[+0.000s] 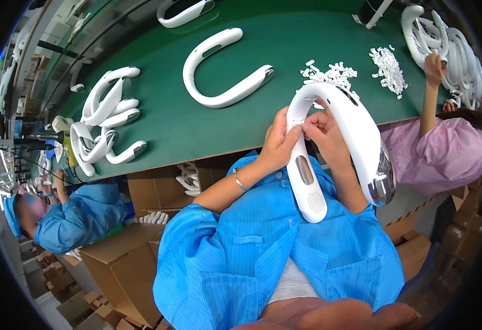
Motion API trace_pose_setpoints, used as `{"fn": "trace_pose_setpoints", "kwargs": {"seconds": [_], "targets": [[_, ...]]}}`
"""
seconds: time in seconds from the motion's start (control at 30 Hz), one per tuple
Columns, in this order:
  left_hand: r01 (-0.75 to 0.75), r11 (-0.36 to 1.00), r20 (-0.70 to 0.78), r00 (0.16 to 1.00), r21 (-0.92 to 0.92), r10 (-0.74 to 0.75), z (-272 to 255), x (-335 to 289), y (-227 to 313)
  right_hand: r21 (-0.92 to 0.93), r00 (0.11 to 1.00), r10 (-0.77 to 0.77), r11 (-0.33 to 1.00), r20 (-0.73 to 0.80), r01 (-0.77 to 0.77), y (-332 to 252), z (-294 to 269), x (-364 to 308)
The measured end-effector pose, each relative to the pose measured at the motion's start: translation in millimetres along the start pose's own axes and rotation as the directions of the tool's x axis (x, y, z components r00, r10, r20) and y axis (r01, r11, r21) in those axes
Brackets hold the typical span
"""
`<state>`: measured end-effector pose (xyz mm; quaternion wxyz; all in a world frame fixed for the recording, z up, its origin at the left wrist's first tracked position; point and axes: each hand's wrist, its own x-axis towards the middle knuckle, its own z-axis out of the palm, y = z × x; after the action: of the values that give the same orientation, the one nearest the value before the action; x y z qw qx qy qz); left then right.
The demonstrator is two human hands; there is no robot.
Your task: The recorder is assembling white plastic neck massagers at a factory workbench, attaching small white components.
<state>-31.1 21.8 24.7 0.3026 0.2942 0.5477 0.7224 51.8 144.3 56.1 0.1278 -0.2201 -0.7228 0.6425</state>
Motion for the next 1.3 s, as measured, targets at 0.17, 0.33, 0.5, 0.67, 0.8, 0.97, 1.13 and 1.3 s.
{"fn": "trace_pose_setpoints", "kwargs": {"seconds": [0.17, 0.33, 0.5, 0.67, 0.8, 0.97, 1.13, 1.3], "targets": [[-0.056, 0.992, -0.01, 0.998, 0.112, 0.058, -2.8, 4.8, 7.6, -0.12, 0.998, -0.01, 0.993, 0.065, 0.018, 4.4, -7.3, 4.9], [-0.129, 0.975, -0.007, 0.991, 0.181, 0.132, -7.5, 9.8, 10.0, -0.03, 0.998, -0.042, 0.999, 0.04, 0.043, -0.3, -4.4, 8.0], [-0.099, 0.986, -0.01, 0.995, 0.135, 0.101, -7.0, 10.6, 12.8, -0.324, 0.985, -0.17, 0.931, 0.011, 0.165, -7.2, -8.3, 12.8], [-0.158, 0.984, -0.035, 0.986, 0.087, 0.161, -10.3, 12.3, 5.1, 0.041, 0.999, -0.028, 0.999, -0.024, 0.029, -0.3, 3.6, 14.6], [-0.117, 0.985, 0.029, 0.993, 0.131, 0.114, -14.4, 11.3, 7.9, 0.17, 0.999, 0.013, 0.985, -0.031, -0.007, 8.7, 11.6, 11.4], [-0.026, 0.98, -0.085, 0.996, -0.199, 0.009, -6.0, 26.6, 12.8, 0.578, 0.958, 0.286, 0.786, -0.026, -0.219, 22.9, 5.2, 21.0], [0.477, 0.54, 0.288, 0.87, -0.693, -0.4, -16.0, 19.4, 35.5, 0.373, 0.971, 0.231, 0.897, 0.063, -0.238, -5.4, 3.5, 6.6], [0.303, 0.931, -0.077, 0.943, -0.205, -0.324, -1.2, 49.1, 65.4, 0.599, 0.845, 0.085, 0.668, 0.528, -0.441, 20.4, 0.6, -28.6]]}}
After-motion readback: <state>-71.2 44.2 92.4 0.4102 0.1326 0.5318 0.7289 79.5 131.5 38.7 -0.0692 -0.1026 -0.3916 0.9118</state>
